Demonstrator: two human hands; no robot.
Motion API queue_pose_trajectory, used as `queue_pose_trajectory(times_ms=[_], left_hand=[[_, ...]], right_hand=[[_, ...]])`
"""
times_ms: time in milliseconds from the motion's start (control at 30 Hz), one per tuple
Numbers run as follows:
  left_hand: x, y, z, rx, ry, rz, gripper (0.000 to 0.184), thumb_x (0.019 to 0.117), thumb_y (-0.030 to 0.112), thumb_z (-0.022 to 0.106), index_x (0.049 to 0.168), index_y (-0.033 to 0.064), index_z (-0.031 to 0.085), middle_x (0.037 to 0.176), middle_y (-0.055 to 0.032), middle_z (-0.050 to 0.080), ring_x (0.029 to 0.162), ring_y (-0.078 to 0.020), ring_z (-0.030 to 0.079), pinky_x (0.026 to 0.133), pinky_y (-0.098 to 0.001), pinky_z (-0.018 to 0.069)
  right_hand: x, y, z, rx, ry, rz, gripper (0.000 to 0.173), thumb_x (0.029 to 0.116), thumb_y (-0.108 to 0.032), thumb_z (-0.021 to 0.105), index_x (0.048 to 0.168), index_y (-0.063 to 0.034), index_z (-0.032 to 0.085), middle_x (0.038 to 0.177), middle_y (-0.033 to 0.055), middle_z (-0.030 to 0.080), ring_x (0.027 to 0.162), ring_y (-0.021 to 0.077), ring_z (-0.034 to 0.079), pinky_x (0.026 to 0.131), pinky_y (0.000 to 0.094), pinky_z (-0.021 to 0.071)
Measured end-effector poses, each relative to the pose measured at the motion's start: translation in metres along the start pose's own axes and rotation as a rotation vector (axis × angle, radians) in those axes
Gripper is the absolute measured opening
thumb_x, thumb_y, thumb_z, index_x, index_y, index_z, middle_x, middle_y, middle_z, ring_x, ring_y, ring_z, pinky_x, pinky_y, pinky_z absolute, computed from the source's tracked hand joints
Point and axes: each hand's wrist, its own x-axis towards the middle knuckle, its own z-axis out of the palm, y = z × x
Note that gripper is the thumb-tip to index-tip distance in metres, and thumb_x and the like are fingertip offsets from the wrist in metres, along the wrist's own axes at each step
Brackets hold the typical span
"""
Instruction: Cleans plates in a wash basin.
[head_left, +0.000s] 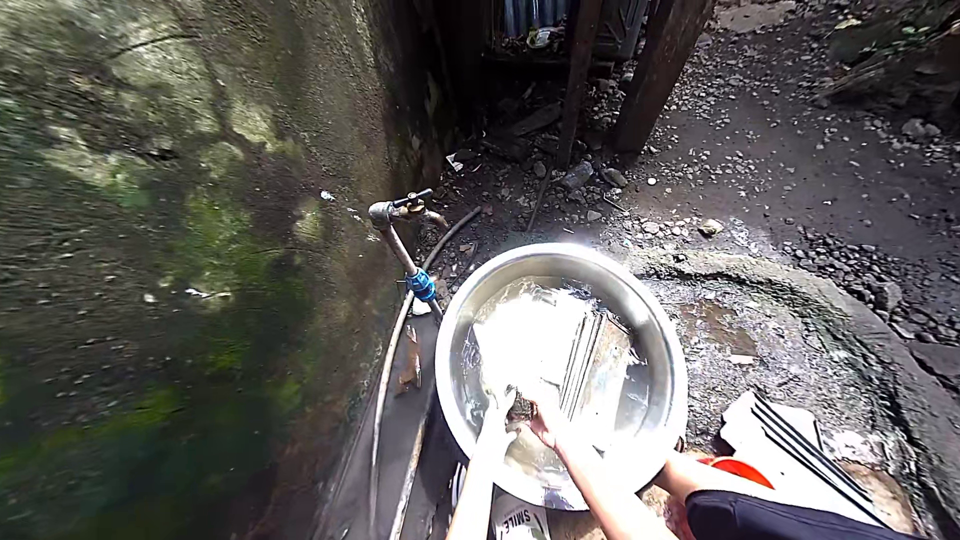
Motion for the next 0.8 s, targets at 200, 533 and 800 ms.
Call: queue_pose_trajectory(times_ms=[200, 533, 800], left_hand=[[0.027, -0.033, 0.0, -0.02, 0.224, 0.084, 0.051, 0.0976, -0.009, 0.057, 0.145, -0.0094, 0.04, 0.136, -0.0313, 0.052, 0.111, -0.0318, 0.061, 0.092, -0.0425, 0.0541], [0.055, -0.019, 0.014, -0.349, 0.531, 0.152, 0.025, 0.1051, 0.001, 0.043, 0.128, -0.0092, 0.047, 0.111, -0.0166, 0.057, 0.097, -0.014, 0.057, 0.088, -0.0304, 0.0498], [0.082, -0.03, 0.004, -0.104, 0.527, 0.337, 0.024, 0.1014, -0.001, 0.055, 0.12, -0.0144, 0.061, 0.115, -0.0215, 0.068, 0.106, -0.0147, 0.064, 0.098, -0.0286, 0.0502]], right_hand=[[0.053, -0.042, 0.002, -0.011, 0.062, -0.132, 0.025, 0.1088, -0.012, 0.041, 0.125, 0.0033, 0.053, 0.105, 0.0138, 0.062, 0.088, 0.0166, 0.063, 0.078, 0.0308, 0.0554], [0.155, -0.06, 0.0, -1.779, -0.151, -0.625, 0.057, 0.1014, 0.0, 0.042, 0.157, -0.0119, 0.041, 0.165, 0.0146, 0.035, 0.152, 0.0352, 0.033, 0.122, 0.0535, 0.027], [0.147, -0.008, 0.024, -0.899, 0.013, -0.899, 0.042, 0.0989, -0.002, 0.051, 0.14, 0.0044, 0.058, 0.146, 0.0212, 0.057, 0.14, 0.0294, 0.051, 0.12, 0.0401, 0.0368]])
